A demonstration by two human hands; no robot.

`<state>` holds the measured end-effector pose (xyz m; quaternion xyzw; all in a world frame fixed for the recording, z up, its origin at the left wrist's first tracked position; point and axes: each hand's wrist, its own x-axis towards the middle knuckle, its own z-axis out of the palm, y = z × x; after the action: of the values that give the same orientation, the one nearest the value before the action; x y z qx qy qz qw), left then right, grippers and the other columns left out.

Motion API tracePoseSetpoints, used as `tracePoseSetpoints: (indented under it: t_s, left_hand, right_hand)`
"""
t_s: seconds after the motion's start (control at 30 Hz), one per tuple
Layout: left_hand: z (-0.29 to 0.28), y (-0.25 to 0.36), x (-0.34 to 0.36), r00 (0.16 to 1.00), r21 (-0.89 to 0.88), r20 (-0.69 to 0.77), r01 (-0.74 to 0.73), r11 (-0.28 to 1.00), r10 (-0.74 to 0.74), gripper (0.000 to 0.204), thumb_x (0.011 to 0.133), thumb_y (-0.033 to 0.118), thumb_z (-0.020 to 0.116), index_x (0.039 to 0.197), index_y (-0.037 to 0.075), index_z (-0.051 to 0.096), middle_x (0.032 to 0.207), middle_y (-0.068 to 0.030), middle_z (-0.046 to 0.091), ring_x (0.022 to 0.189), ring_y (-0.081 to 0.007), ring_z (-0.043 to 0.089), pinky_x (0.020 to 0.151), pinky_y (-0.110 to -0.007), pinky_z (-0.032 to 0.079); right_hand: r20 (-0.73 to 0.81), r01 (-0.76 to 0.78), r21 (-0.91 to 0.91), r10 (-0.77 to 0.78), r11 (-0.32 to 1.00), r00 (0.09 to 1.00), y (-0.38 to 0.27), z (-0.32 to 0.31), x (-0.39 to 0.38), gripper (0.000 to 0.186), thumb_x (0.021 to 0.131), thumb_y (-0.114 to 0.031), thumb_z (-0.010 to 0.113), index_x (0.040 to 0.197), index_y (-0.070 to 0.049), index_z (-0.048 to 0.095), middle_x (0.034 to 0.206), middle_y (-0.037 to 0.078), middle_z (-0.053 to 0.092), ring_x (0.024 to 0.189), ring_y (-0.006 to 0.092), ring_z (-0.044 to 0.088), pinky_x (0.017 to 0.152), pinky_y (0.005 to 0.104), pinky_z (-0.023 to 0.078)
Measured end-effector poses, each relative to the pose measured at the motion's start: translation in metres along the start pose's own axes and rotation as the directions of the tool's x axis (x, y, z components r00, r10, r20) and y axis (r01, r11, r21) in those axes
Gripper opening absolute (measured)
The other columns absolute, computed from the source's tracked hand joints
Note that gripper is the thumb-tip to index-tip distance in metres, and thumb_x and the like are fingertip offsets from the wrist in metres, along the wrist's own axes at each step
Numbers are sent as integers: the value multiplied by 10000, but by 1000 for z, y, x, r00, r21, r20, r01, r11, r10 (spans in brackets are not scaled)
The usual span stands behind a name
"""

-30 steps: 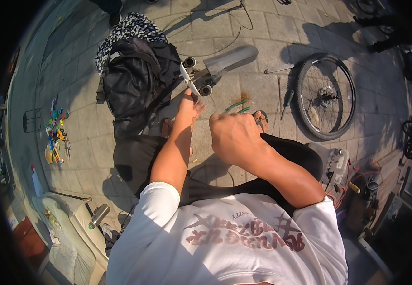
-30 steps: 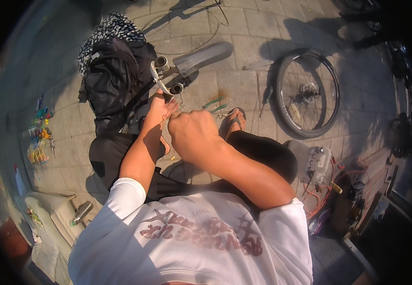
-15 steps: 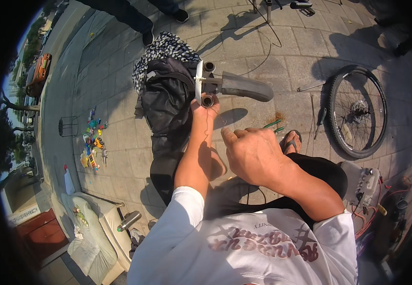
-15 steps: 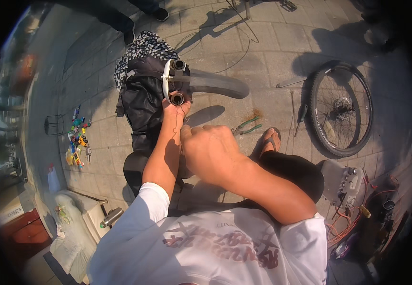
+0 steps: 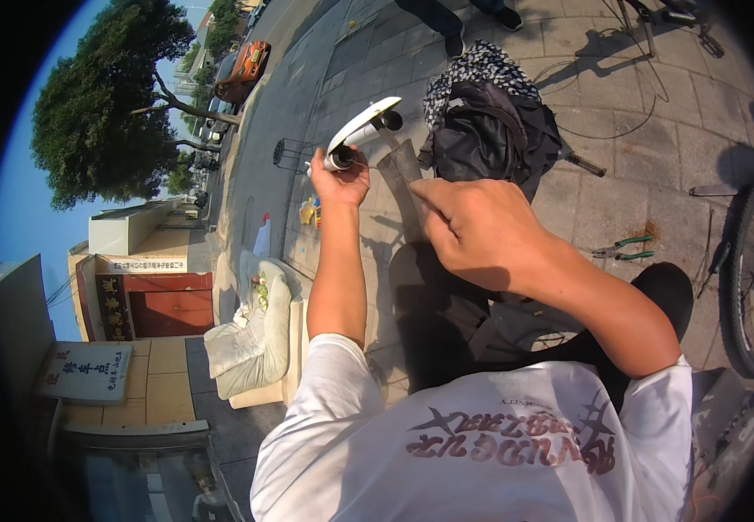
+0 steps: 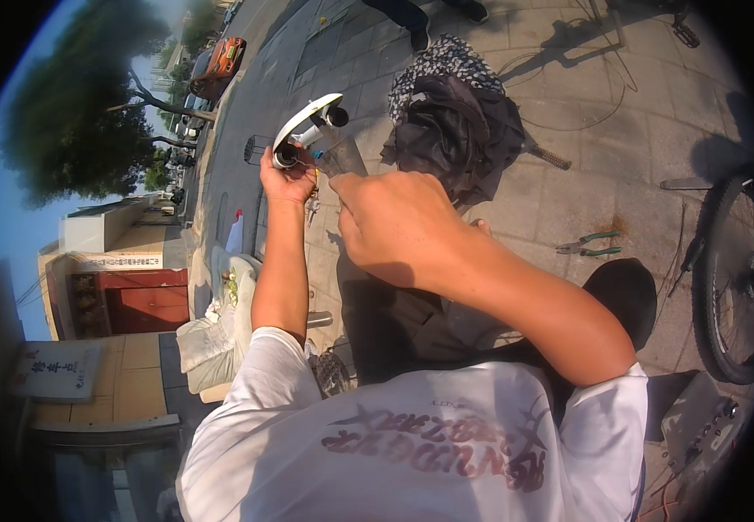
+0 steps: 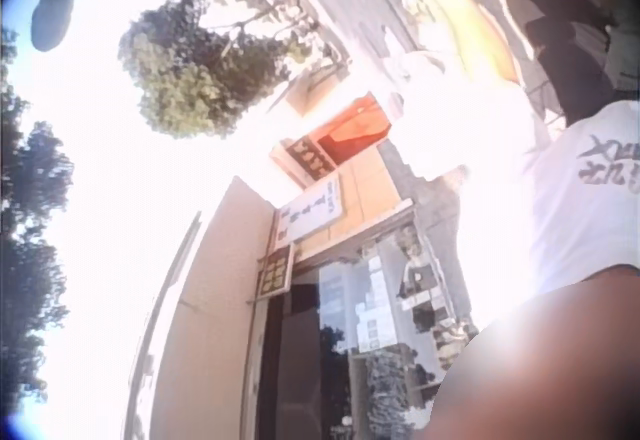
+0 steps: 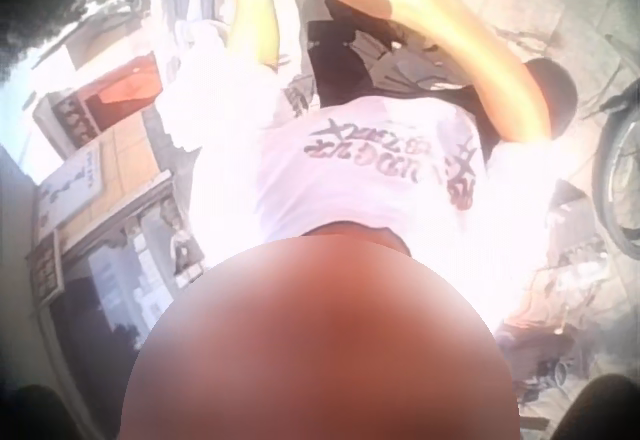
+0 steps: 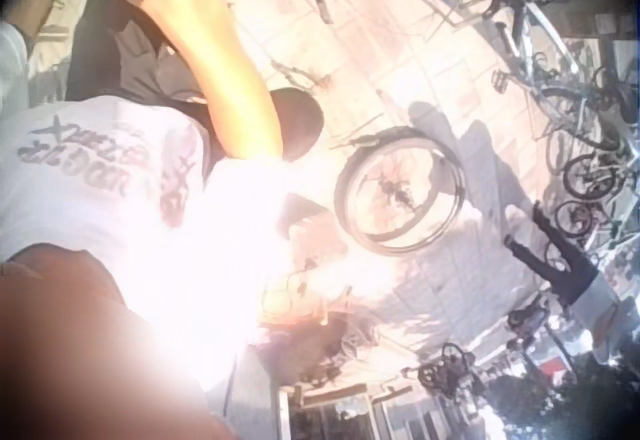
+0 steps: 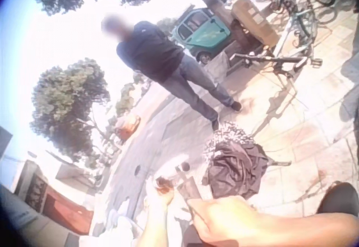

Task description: The person sits on the ground and works on a white bicycle fork, using a small metal tool to adjust or clean the internal components. They repeatedly insert and remove the tool, occasionally using pliers to manipulate a small part, and inspect the fork throughout the process.

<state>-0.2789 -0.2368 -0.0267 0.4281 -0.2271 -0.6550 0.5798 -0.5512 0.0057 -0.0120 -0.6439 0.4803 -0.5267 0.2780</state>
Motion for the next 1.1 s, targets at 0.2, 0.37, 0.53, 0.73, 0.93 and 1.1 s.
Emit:
tracePoseSetpoints:
  t_s: [0.2, 0.37, 0.53, 0.73, 0.93, 1.1]
  left_hand:
    - [-39, -5, 5, 981, 46, -191, -9, 999, 18, 509, 988, 512, 407, 986, 84, 683, 840, -95, 705, 712, -241, 681, 570, -348, 482]
    - [-71, -43, 23, 970, 51, -239, 51, 997, -37, 489, 975, 550, 456, 1036, 116, 674, 865, -78, 701, 678, -224, 654, 527, -311, 433]
    - [-78, -46, 39, 969, 214, -197, 188, 959, -146, 485, 969, 588, 442, 982, 159, 668, 793, -82, 683, 656, -217, 624, 490, -283, 321]
    - [-86, -45, 57, 935, 174, -294, 258, 950, -200, 514, 970, 561, 444, 928, 82, 626, 742, -84, 647, 663, -263, 632, 519, -369, 413]
    - [-129, -41, 63, 946, 227, -309, 175, 958, -99, 417, 963, 472, 460, 952, 90, 627, 813, -113, 648, 703, -297, 630, 559, -427, 445]
    - [-160, -25, 61, 942, 236, -305, 218, 947, -141, 449, 973, 476, 408, 953, 76, 610, 814, -178, 626, 649, -333, 566, 564, -412, 442]
  right_hand:
    - [135, 89, -39, -83, 995, 987, 6, 1, 9, 235, 881, -119, 589, 1063, -13, 693, 814, 222, 704, 788, 422, 692, 703, 514, 542]
    - [180, 65, -29, -59, 997, 982, 27, 11, 19, 119, 860, -99, 595, 916, -7, 645, 771, 219, 689, 760, 420, 689, 681, 522, 535]
    - [188, 69, -2, -67, 998, 980, 44, 28, 34, 118, 847, -94, 591, 874, 10, 637, 744, 229, 680, 740, 428, 690, 676, 519, 536]
    - [197, 46, 9, -47, 999, 979, 63, 48, 51, 189, 817, -71, 585, 938, 32, 687, 736, 252, 677, 729, 431, 695, 676, 508, 547]
    - [185, 59, 40, -66, 997, 981, 72, 69, 57, 136, 752, -85, 631, 817, 23, 681, 731, 231, 702, 683, 406, 713, 645, 485, 567]
    - [254, 109, -10, -103, 994, 962, 70, 86, 54, 151, 755, -82, 640, 840, 32, 691, 741, 216, 709, 689, 387, 721, 638, 480, 569]
